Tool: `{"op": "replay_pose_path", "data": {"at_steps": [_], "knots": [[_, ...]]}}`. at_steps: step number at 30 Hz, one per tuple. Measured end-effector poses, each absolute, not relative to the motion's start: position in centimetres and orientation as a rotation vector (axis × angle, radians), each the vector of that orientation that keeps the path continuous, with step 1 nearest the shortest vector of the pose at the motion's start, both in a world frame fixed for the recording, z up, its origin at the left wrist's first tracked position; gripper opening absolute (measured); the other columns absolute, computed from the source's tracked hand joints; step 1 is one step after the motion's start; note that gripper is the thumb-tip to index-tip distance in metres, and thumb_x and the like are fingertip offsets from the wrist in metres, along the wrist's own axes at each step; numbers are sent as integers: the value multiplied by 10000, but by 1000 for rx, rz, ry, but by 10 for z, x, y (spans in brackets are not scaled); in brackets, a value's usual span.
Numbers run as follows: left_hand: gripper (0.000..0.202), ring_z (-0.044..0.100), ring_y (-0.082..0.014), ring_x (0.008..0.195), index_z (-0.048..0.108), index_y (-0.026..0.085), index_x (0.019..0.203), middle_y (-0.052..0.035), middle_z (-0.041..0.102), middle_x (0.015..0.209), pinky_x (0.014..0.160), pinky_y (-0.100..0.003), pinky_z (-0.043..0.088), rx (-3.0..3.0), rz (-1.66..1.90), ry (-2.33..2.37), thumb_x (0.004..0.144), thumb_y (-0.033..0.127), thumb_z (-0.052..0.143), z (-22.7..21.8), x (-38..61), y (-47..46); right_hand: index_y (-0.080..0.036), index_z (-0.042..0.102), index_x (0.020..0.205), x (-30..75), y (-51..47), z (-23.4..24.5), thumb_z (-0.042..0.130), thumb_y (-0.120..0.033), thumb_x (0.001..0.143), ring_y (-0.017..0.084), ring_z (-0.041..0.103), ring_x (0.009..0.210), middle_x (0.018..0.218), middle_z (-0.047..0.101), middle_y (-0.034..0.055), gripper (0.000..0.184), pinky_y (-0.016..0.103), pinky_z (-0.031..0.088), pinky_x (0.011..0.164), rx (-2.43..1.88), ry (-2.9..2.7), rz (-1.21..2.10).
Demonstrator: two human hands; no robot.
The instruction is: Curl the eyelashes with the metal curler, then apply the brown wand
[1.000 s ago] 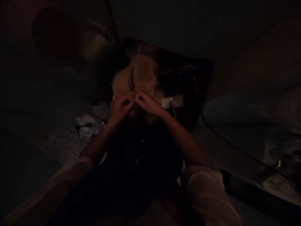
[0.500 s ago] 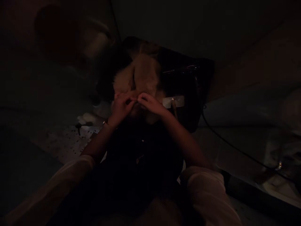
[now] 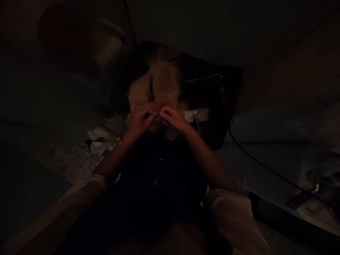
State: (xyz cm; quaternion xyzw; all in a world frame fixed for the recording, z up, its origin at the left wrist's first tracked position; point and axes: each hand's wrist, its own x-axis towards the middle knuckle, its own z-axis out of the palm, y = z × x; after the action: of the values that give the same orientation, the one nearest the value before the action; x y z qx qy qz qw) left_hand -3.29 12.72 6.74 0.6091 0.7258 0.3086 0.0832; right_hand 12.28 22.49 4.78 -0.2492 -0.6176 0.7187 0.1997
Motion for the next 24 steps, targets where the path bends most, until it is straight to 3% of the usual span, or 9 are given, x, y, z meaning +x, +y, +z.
{"op": "replay_pose_path", "data": {"at_steps": [5,11,16,24], "knots": [[24,624,-194,903,695,200,820,-6,703,873,937,-359,401,1791,1022,2233,842,192,700,58,-44,125,-203,474,840,147,237,62,637,-589,817,39,391,525,867,530,-8,420,215,284,471,-794,-1652,1800],[52,627,-182,868,698,209,796,8,698,825,946,-361,392,1817,1050,2222,813,200,746,56,-42,125,-208,548,978,127,230,66,685,-364,786,103,514,688,1002,626,24,282,274,445,664,-813,-1940,1486],[49,631,-196,865,687,213,810,-14,701,837,904,-363,404,1909,1014,2238,829,227,729,54,-46,127,-206,493,935,94,222,56,578,-326,838,162,554,851,935,602,41,176,319,471,775,-683,-2092,1369],[112,638,-205,823,692,201,834,-35,706,835,832,-343,425,2009,1066,2135,873,279,620,43,-63,131,-224,453,925,94,218,60,445,-223,902,192,528,945,999,575,68,25,382,456,890,-602,-2175,1330]]}}
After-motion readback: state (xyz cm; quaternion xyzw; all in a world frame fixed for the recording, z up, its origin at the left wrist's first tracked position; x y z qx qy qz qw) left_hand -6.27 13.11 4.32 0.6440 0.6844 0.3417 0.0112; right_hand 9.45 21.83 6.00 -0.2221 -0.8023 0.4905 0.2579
